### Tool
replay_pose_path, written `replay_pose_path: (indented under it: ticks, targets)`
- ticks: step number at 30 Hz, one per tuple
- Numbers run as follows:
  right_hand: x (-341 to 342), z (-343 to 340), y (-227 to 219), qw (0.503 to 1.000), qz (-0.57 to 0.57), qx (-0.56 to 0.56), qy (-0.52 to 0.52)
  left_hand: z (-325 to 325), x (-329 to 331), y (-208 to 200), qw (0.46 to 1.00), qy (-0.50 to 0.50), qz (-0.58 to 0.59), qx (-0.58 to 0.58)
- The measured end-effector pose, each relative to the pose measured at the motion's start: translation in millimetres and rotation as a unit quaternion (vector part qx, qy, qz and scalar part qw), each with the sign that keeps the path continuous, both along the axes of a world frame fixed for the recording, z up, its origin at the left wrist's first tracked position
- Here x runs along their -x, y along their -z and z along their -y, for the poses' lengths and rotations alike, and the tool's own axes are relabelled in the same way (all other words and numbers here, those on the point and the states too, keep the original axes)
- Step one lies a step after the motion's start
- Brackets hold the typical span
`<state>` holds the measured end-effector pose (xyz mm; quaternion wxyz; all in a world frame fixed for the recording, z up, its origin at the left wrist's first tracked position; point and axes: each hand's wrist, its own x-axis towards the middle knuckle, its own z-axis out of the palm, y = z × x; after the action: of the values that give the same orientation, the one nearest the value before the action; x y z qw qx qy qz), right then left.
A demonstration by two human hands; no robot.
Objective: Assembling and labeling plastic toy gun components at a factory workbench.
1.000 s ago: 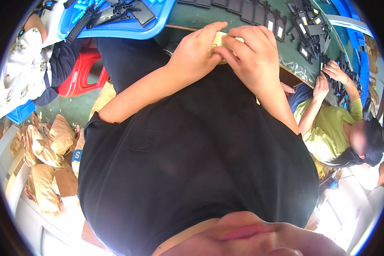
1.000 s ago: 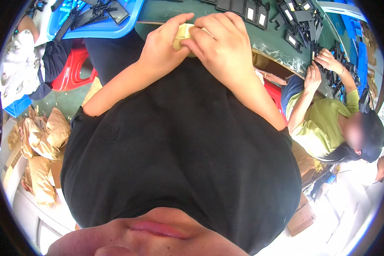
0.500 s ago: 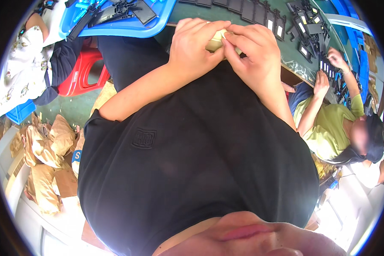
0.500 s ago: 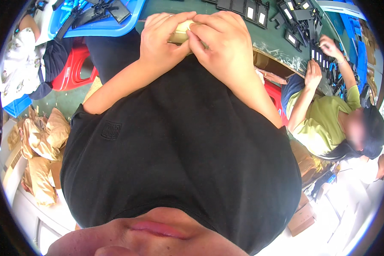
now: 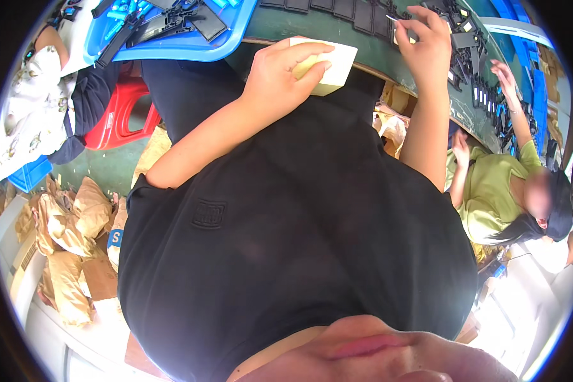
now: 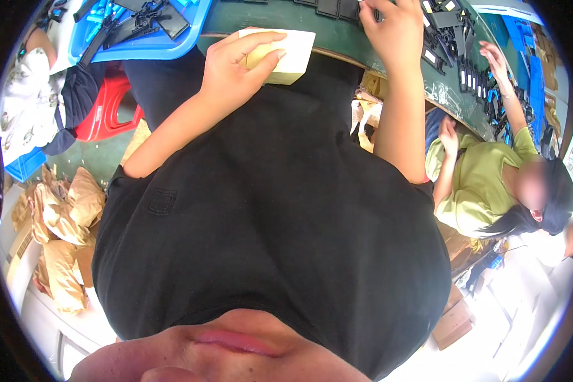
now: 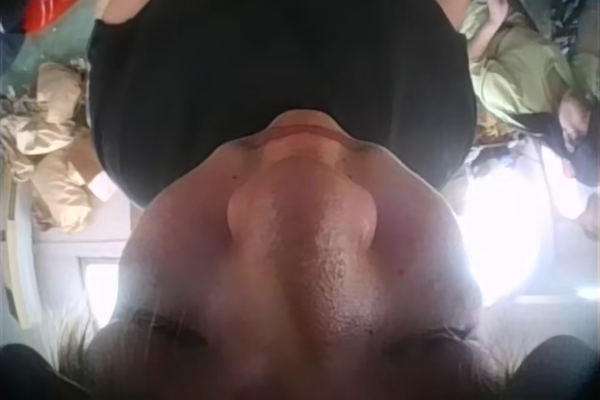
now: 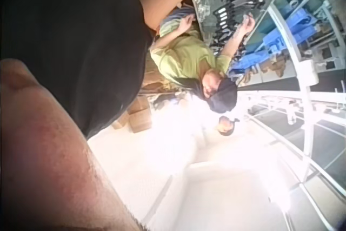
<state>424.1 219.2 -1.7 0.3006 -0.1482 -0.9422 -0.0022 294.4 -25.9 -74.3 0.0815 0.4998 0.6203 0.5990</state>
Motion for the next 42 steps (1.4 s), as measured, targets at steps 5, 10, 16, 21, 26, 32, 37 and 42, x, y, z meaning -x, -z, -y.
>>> replay_pose_path:
  ticks: [5,10,16,21,26,32,37,42]
  targets:
    - [0.0,-14.3,16.9,0.996,0.064,-0.041,-0.036,0.3,-4.2,-8.3,0.998,-0.007,0.023,0.057]
    - [-2.6,-24.5,23.8,0.984,0.132,0.089,-0.081,-1.3,-3.6,-6.1,0.997,-0.017,0.033,0.067]
    - [-2.3,1.7,-3.5,0.981,0.186,-0.043,-0.031,-5.5,-4.2,-4.9,0.995,-0.013,0.061,0.076]
    - [6.4,73.9,-20.5,0.961,0.091,0.169,-0.199,-1.2,-5.1,-3.6,0.989,-0.013,0.087,0.115]
    - [9.3,86.6,-5.1,0.966,0.099,0.085,-0.223,-0.2,-5.8,-8.9,0.99,-0.022,0.067,0.119]
    - [14.3,99.0,-10.3,0.957,0.084,0.132,-0.245,5.9,-6.4,-9.1,0.993,-0.052,0.031,0.097]
    - [19.5,89.6,-12.2,0.954,0.058,0.2,-0.216,6.4,-5.4,-20.5,0.995,-0.068,0.009,0.077]
    - [13.5,23.6,-2.3,0.977,-0.057,0.193,-0.072,6.1,-0.8,-7.5,0.999,-0.035,0.011,0.017]
